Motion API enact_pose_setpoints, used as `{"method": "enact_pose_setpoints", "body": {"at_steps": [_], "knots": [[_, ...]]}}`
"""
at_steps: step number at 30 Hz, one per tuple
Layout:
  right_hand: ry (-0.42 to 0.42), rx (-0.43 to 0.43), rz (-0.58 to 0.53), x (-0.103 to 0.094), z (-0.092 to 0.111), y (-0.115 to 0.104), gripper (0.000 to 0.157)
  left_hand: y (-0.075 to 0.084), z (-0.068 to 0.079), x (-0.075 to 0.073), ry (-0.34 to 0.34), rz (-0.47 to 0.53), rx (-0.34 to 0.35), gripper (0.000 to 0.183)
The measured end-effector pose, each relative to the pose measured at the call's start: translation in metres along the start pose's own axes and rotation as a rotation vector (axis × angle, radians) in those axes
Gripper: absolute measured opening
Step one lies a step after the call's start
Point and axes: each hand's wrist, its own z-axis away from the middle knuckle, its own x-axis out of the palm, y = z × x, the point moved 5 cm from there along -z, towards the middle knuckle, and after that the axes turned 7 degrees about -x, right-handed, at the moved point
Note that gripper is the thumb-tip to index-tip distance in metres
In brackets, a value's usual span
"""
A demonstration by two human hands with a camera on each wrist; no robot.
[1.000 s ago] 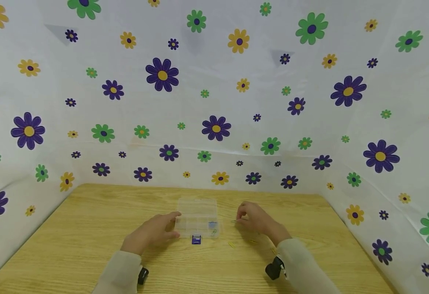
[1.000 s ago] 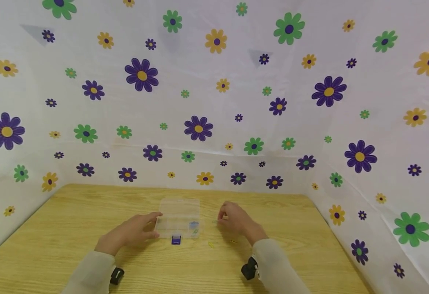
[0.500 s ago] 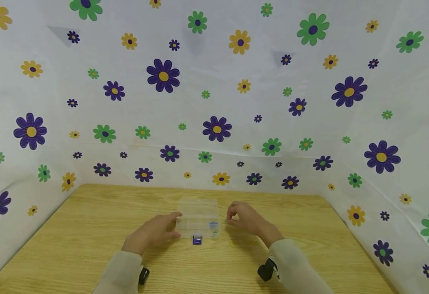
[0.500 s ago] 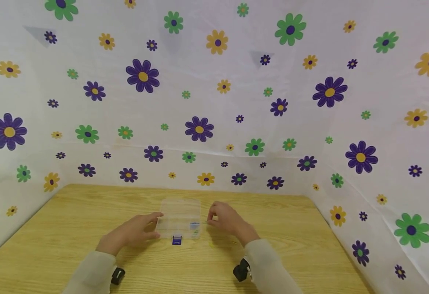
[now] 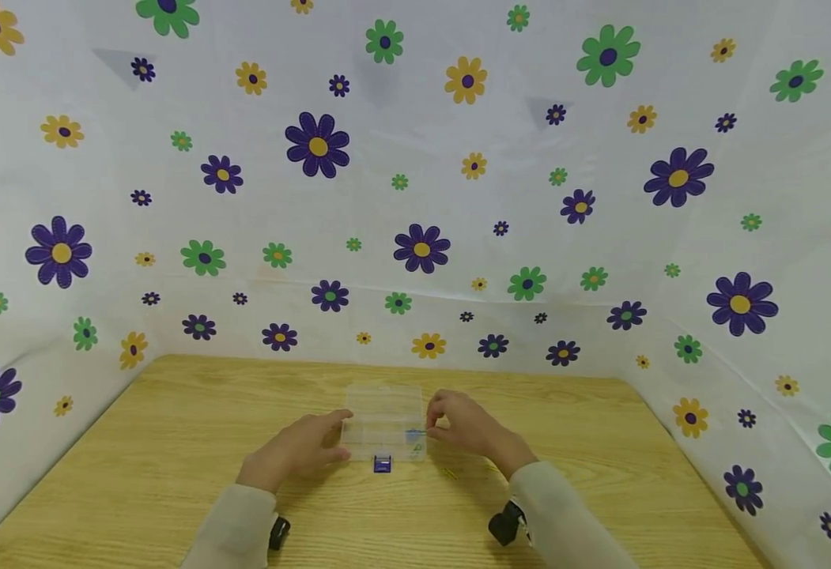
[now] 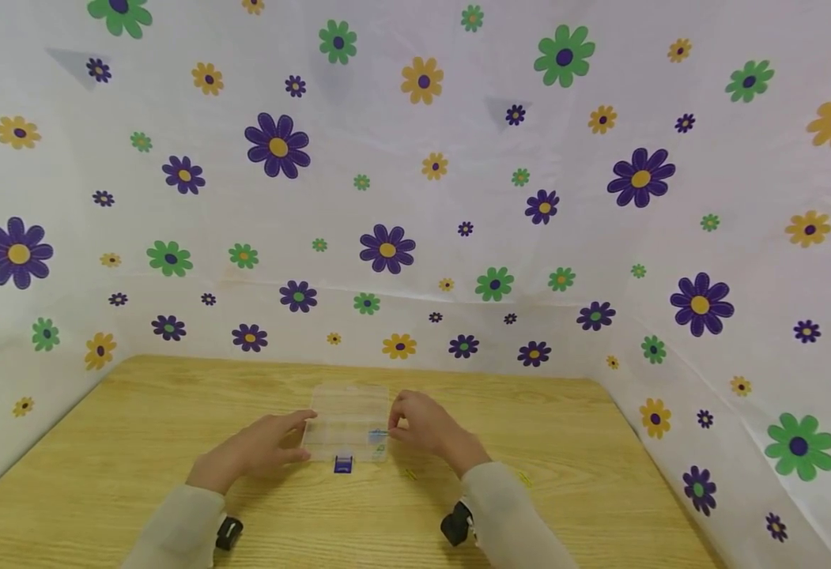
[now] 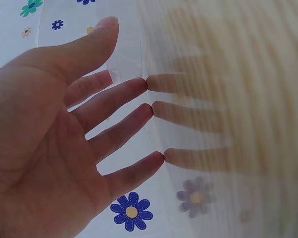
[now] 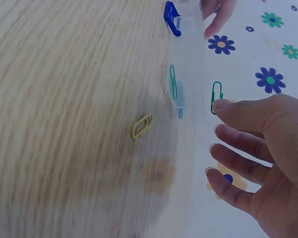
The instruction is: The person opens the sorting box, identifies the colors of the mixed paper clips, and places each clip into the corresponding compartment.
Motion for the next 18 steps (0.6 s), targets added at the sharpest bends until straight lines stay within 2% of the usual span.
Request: {"method": "enact_pose_setpoints", "body": {"at_steps": [10,18], "knots": [[-0.004,-0.024,-0.015,0.0007,-0.0037,-0.0085,0.013,0.0031,0.0001,-0.0024,0.001,-0.016,-0.011,0.063],[-0.021,0.022,-0.034,0.009,-0.007,-0.0092,0.012,0.0004,-0.0006,0.0,-0.005,-0.02,-0.008,0.064]]}}
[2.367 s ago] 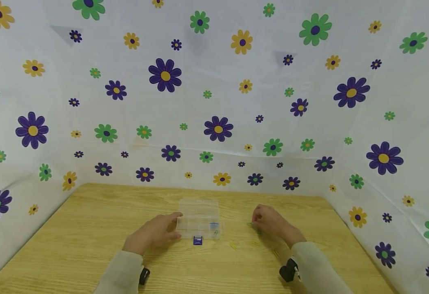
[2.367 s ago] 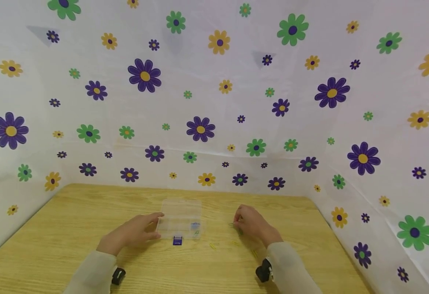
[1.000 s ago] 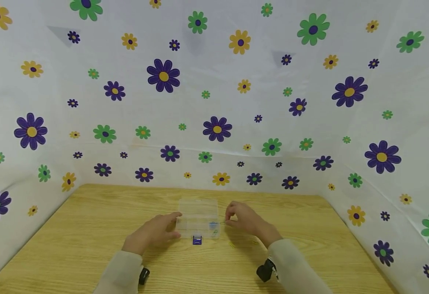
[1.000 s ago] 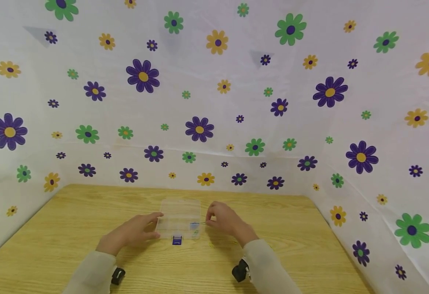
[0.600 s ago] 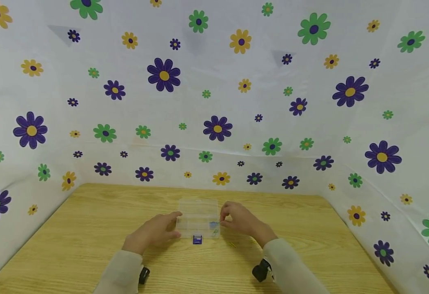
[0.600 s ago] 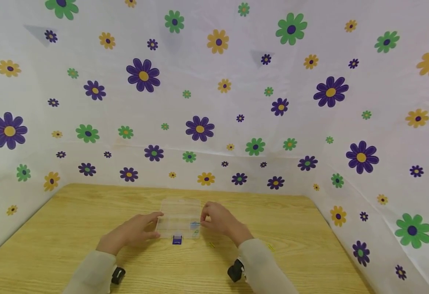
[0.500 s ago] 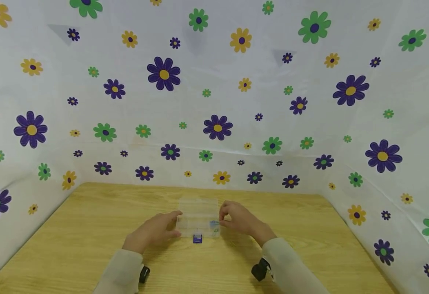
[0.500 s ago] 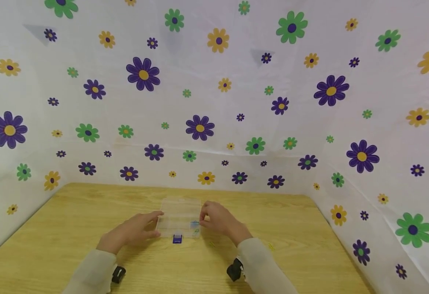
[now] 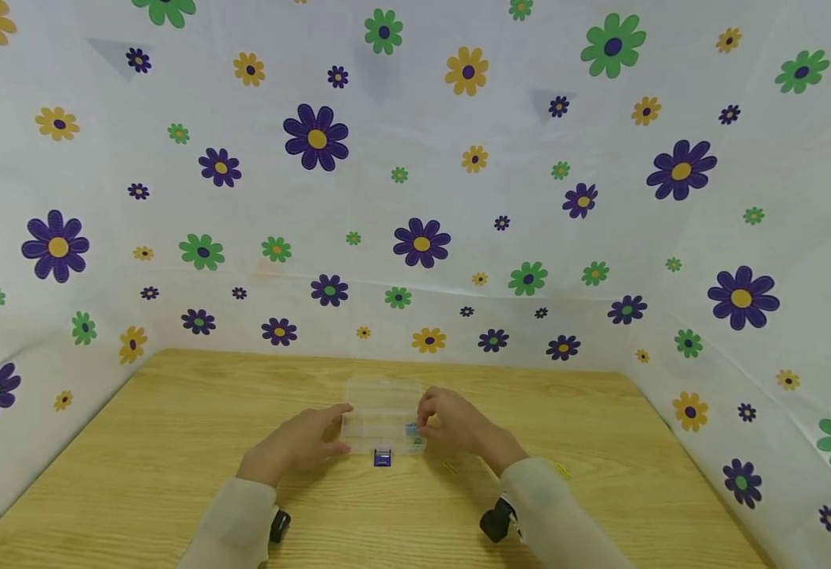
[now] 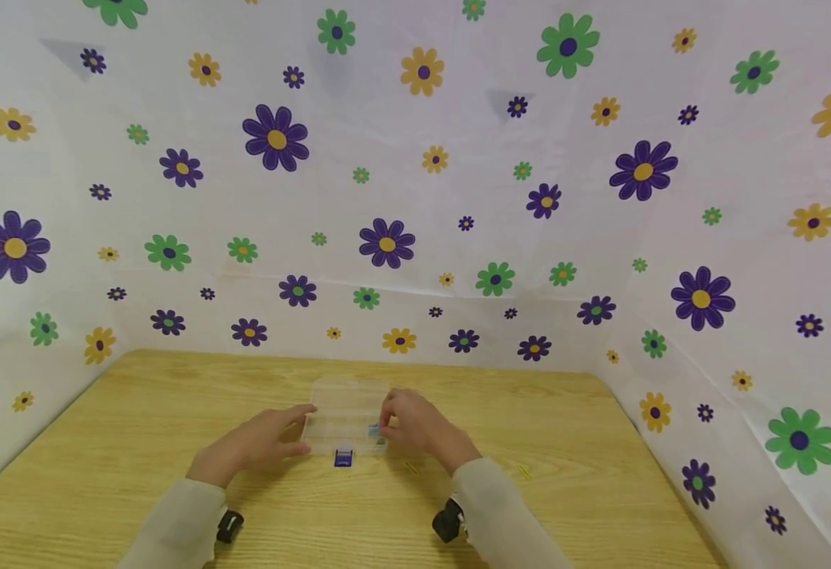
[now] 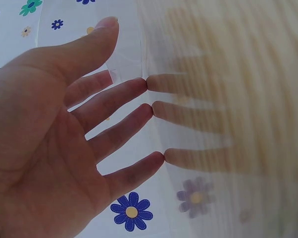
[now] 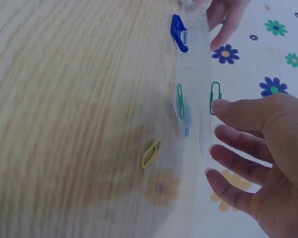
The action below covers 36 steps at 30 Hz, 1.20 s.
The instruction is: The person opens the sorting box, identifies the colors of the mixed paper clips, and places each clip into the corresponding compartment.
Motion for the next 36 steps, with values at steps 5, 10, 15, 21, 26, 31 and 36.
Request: {"method": "enact_pose_setpoints", "body": {"at_steps": [5,10,15,21,26,31,36], "knots": [[-0.004,0.009,0.005,0.002,-0.001,-0.003,0.013,0.0,-0.002,0.0,-0.002,0.012,0.003,0.064],[-0.007,-0.006,0.01,0.004,-0.002,-0.002,0.014,-0.001,-0.003,0.001,-0.001,0.005,0.003,0.065],[-0.015,-0.004,0.005,0.006,-0.003,0.001,0.014,-0.001,-0.004,0.0,0.0,0.007,-0.005,0.065],[-0.031,0.028,0.021,0.004,-0.003,0.003,0.014,0.0,-0.004,-0.001,-0.001,0.018,-0.02,0.065],[-0.036,0.05,0.017,0.0,-0.001,0.003,0.012,0.0,-0.004,0.0,0.002,0.007,-0.023,0.065],[-0.005,0.016,-0.031,-0.01,0.003,0.01,0.007,0.001,-0.005,0.001,0.003,0.008,-0.018,0.065],[0.036,-0.039,-0.046,-0.028,0.014,0.025,0.005,0.0,-0.004,0.0,0.0,0.01,-0.021,0.064]]}}
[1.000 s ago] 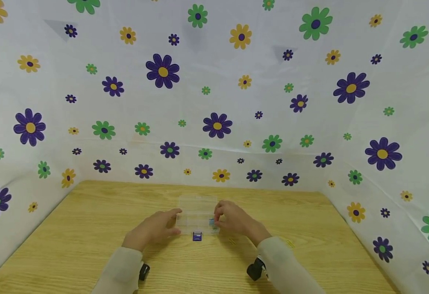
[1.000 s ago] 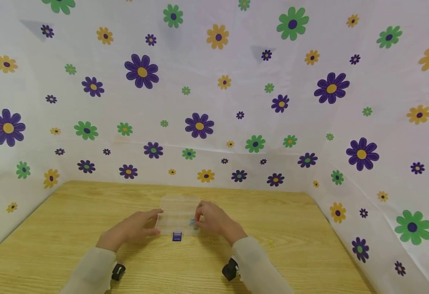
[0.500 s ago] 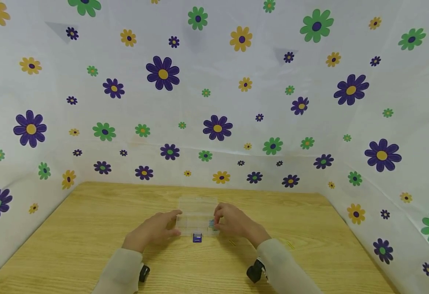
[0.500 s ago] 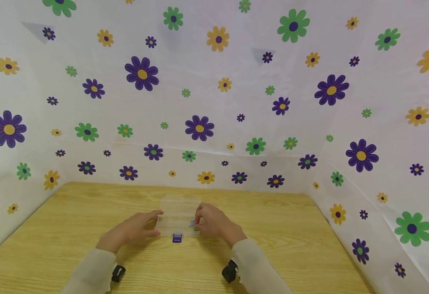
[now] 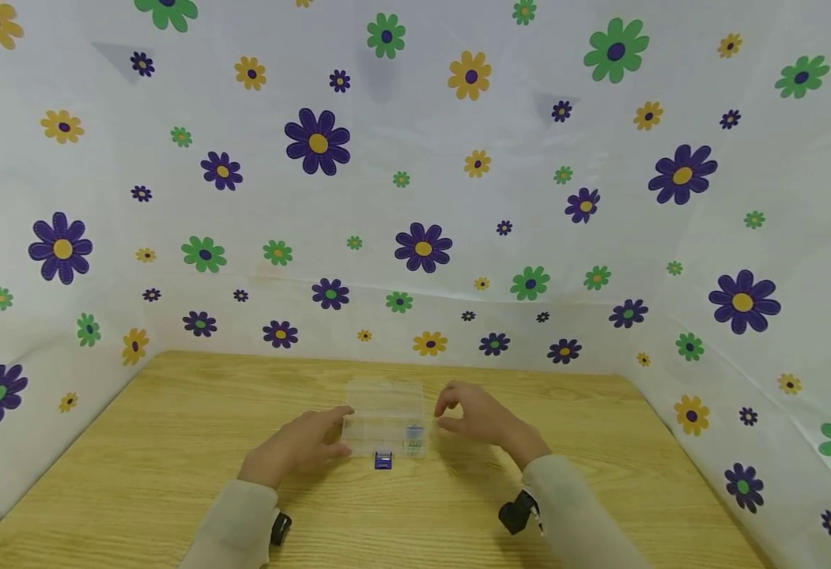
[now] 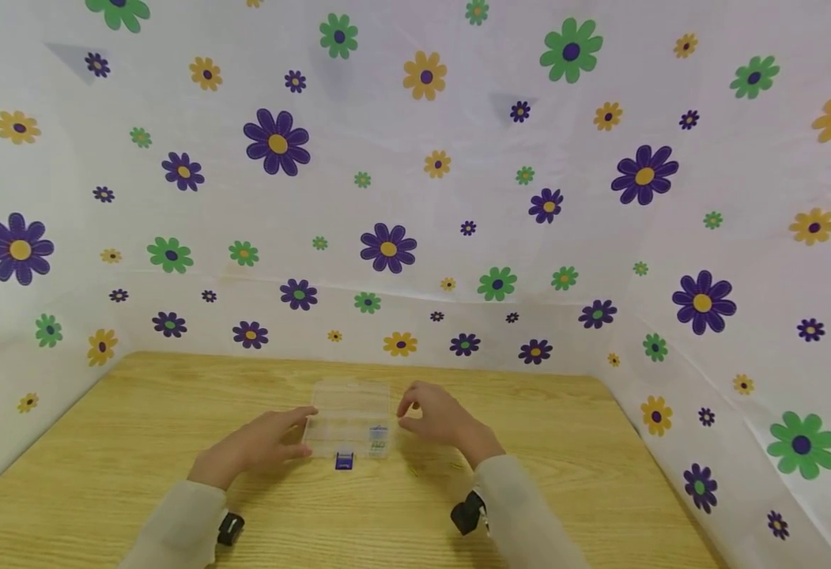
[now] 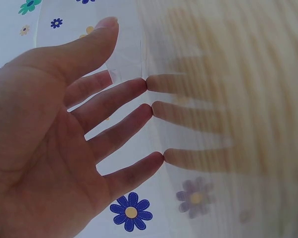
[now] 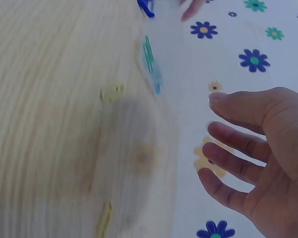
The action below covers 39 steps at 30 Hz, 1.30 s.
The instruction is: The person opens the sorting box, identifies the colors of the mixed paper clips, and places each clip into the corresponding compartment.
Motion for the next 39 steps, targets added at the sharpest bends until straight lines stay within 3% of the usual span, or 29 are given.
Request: {"method": "enact_pose_setpoints", "body": {"at_steps": [8,26,34,39], "knots": [[-0.004,-0.002,0.048,-0.017,0.029,0.018,0.004,0.0,0.003,-0.001,0.004,-0.001,0.01,0.064],[-0.024,0.11,0.091,-0.019,0.067,0.045,0.009,0.0,0.006,0.0,0.016,0.021,0.033,0.065],[-0.004,0.292,0.137,-0.02,0.08,0.054,0.013,0.0,0.007,0.0,0.01,0.017,0.034,0.065],[0.007,0.331,0.168,-0.019,0.084,0.058,0.016,0.001,0.008,-0.001,0.013,0.012,0.036,0.065]]}}
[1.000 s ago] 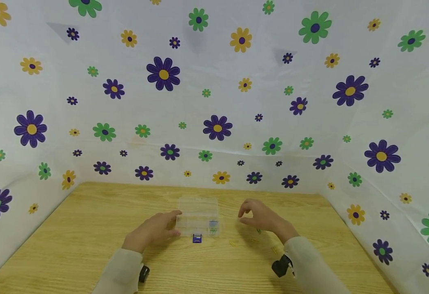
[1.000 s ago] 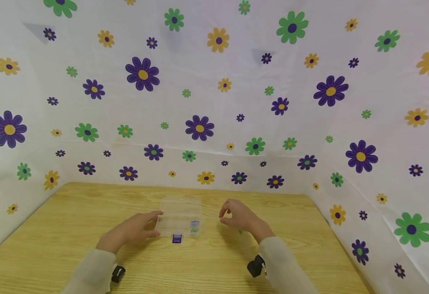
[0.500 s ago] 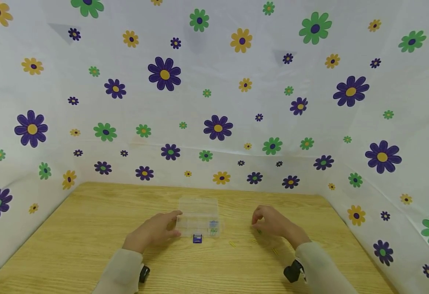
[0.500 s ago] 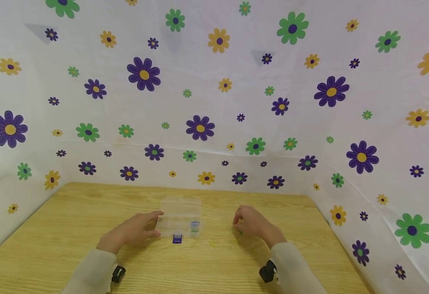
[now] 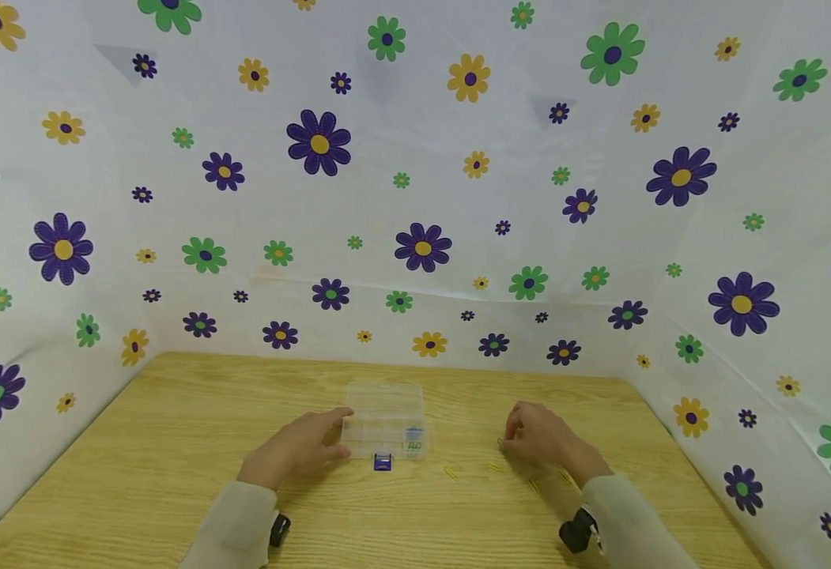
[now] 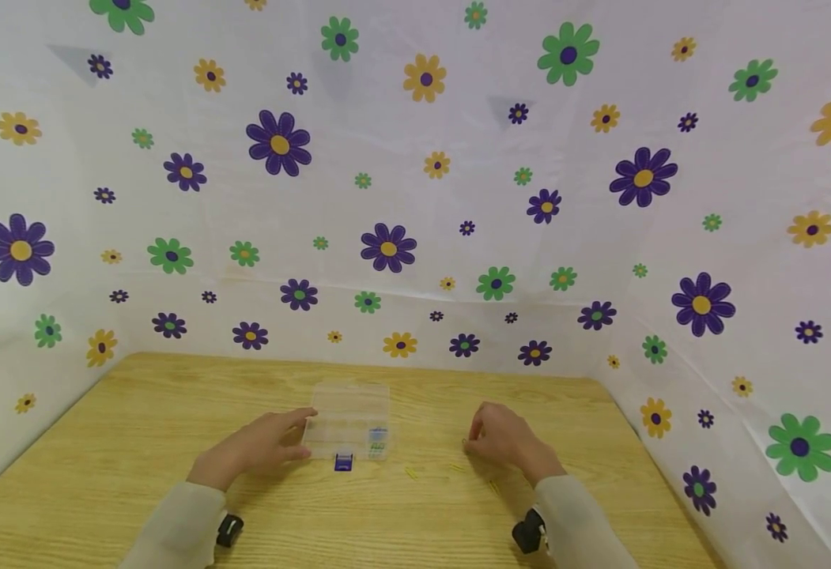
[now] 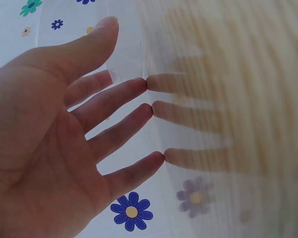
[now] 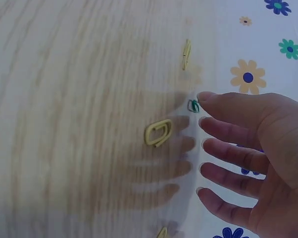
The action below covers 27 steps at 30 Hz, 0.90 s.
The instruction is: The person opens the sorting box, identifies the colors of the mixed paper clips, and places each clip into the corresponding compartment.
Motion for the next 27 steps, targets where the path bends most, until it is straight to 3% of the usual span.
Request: {"method": "enact_pose_setpoints", "body": {"at_steps": [5,16,27], "knots": [[0.004,0.007,0.024,0.0048,-0.0021,0.0016,0.016,0.0,0.0001,0.0,-0.005,0.001,-0.004,0.065],[0.015,-0.158,0.002,0.0058,-0.0065,-0.0071,0.015,-0.0011,-0.0016,0.0007,0.004,-0.004,-0.003,0.065],[0.002,-0.182,0.015,0.0086,-0.0079,-0.0075,0.017,-0.0038,-0.0037,0.0033,-0.007,0.002,-0.016,0.066]]}}
